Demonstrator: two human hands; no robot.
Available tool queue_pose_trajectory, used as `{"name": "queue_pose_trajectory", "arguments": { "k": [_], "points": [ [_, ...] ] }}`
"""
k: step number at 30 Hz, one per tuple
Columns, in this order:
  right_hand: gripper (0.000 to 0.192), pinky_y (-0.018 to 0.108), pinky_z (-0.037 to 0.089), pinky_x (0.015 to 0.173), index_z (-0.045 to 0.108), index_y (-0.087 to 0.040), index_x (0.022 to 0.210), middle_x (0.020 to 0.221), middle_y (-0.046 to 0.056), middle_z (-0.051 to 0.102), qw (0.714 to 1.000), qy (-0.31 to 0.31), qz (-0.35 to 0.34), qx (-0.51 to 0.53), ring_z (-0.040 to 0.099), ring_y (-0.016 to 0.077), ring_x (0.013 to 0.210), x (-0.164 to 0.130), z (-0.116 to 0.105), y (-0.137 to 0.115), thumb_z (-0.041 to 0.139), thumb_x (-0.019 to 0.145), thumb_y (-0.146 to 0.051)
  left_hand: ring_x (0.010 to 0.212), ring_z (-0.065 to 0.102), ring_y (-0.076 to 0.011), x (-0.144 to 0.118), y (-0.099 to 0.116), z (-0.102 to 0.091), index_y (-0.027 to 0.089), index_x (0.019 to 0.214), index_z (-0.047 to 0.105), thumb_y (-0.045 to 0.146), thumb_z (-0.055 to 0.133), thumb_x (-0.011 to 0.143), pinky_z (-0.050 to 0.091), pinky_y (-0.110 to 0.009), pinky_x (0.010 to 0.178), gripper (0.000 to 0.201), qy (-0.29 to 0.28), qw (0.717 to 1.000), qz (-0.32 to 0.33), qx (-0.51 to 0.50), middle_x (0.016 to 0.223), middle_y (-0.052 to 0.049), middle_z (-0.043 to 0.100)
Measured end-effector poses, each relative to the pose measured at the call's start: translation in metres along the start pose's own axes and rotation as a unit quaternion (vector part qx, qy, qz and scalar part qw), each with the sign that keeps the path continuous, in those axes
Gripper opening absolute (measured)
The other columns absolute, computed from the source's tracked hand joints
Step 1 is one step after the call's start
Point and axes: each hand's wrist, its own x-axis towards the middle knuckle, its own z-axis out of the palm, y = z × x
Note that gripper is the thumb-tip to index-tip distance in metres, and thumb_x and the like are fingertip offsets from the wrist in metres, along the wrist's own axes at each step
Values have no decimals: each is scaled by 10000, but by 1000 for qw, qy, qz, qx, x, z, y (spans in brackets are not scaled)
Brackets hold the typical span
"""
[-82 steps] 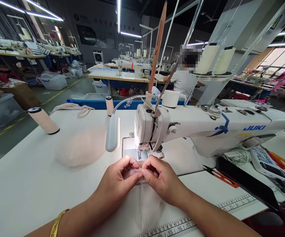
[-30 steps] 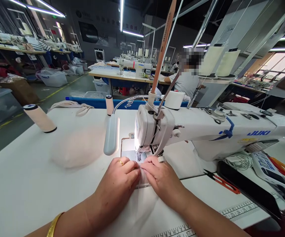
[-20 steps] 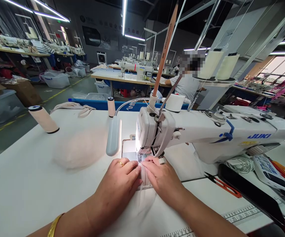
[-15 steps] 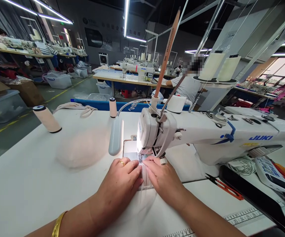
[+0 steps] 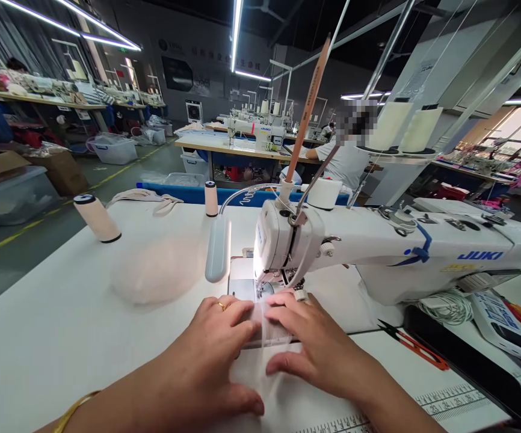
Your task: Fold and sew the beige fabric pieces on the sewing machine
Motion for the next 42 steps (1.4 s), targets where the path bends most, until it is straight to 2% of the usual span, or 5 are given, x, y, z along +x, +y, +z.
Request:
{"name": "queue_pose_trajectory", "arguments": {
  "k": [3,7,17,30,42],
  "points": [
    [254,461,507,1006,642,-237,1036,1333,55,651,999,-39,-26,21,573,309,1192,-2,-6,-3,827,909,-357,1075,590,-272,0,-2,7,212,903,616,165,638,876,465,-445,946,58,25,999,20,-10,1166,-58,656],
    [143,393,493,879,569,-220,938,1054,31,695,997,6,-48,57,618,234,981,3,4,-2,535,1033,-119,683,508,-180,15,-10,20,221,758,428,44,372,877,417,-302,636,221,91,995,-15,-30,759,-8,558],
    [204,319,493,717,636,-240,970,864,17,705,973,170,50,150,648,201,796,10,12,-9,455,1058,-270,782,583,-212,39,-13,13,210,798,534,105,492,744,456,-310,689,125,61,992,-61,-94,839,-35,603],
    [273,292,464,656,618,-223,913,808,15,657,961,170,80,202,616,181,727,10,12,-12,433,1061,-359,810,602,-196,42,-15,12,183,761,721,239,598,877,469,-288,676,178,76,981,-70,-163,870,-48,597],
    [253,291,482,684,595,-227,918,841,14,686,957,180,82,210,655,186,777,11,14,-10,438,1065,-361,681,543,-144,43,-8,9,181,610,540,91,513,746,426,-242,584,165,89,974,-56,-199,769,-4,563]
  ]
}}
